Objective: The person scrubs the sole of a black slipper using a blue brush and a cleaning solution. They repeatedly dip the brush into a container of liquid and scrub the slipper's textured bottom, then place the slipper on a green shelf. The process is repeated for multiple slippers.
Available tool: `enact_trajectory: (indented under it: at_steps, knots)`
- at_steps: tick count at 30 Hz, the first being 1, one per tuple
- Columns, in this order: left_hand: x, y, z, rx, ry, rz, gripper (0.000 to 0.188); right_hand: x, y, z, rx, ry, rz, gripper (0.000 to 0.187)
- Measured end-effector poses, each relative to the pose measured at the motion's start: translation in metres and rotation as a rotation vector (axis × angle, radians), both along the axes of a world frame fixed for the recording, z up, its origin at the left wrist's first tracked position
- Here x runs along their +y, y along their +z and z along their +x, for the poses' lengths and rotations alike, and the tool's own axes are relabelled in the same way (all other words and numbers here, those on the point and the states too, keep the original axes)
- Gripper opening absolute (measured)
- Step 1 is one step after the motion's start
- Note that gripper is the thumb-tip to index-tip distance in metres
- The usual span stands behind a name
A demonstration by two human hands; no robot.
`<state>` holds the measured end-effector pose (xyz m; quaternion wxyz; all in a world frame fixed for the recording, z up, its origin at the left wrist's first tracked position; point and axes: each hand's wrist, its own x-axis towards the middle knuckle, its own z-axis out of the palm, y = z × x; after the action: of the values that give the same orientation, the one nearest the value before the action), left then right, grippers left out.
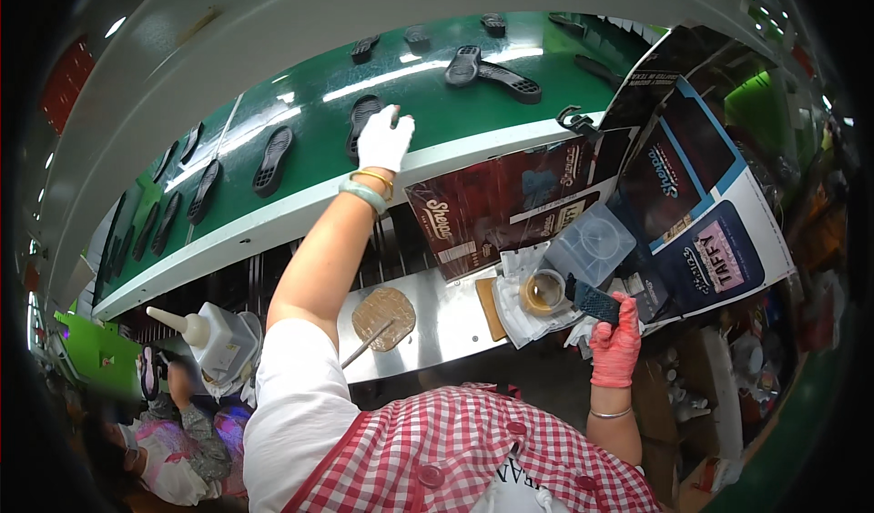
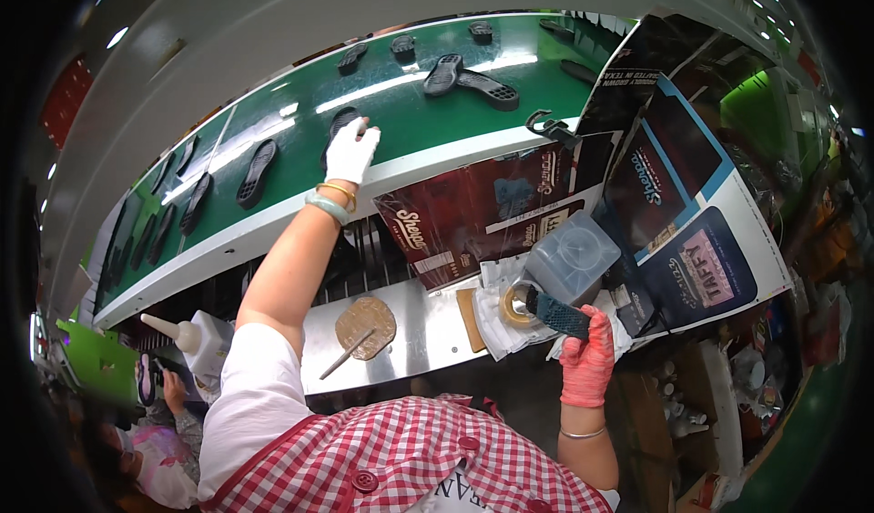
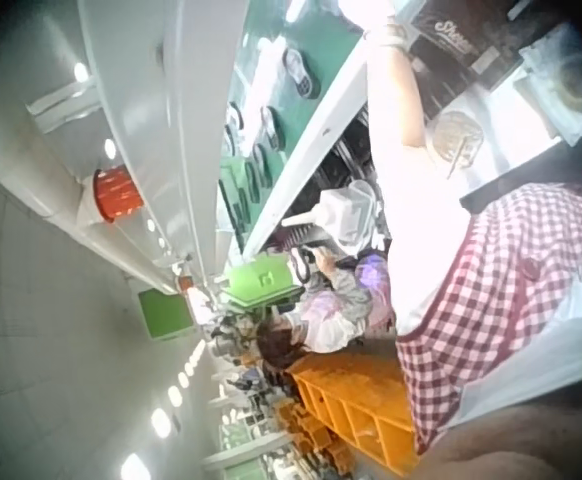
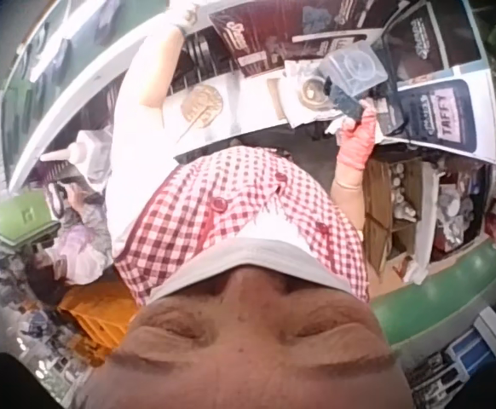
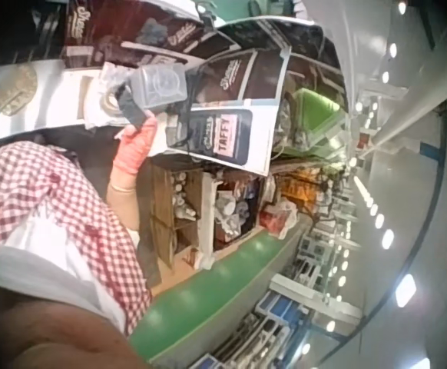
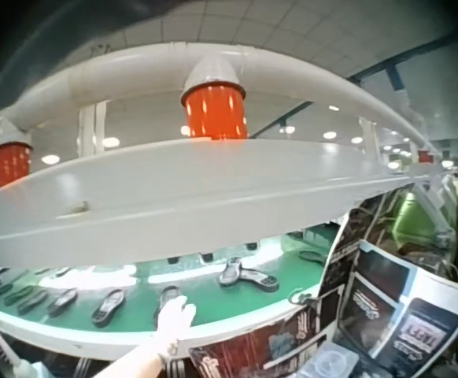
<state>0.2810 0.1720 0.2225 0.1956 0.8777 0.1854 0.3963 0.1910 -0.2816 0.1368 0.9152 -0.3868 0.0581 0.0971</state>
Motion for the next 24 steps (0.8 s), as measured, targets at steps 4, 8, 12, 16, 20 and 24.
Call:
enact_trajectory:
  at_steps: [4, 8, 12, 16, 20, 24]
  knots:
    - [0.009, 0.022, 0.027, 0.274, 0.173, 0.103, 0.068, -0.003, -0.005, -0.004, -0.021, -0.019, -0.050, 0.027]
    - [-0.011, 0.037, 0.068, 0.414, 0.039, -0.019, 0.081, 0.002, -0.004, -0.009, -0.024, -0.050, -0.123, 0.027]
    - [-0.014, 0.043, 0.130, 0.462, -0.032, -0.220, 0.097, 0.009, -0.006, -0.017, 0.007, -0.155, -0.136, 0.028]
    - [-0.017, 0.048, 0.190, 0.521, -0.058, -0.241, 0.113, 0.019, -0.011, -0.025, 0.101, -0.335, -0.176, 0.028]
    - [-0.011, 0.045, 0.224, 0.703, -0.032, -0.142, 0.112, 0.032, 0.002, -0.036, 0.109, -0.391, -0.241, 0.026]
    - [0.013, 0.040, 0.267, 0.718, -0.107, -0.267, 0.098, 0.027, 0.004, -0.037, 0.149, -0.492, -0.312, 0.027]
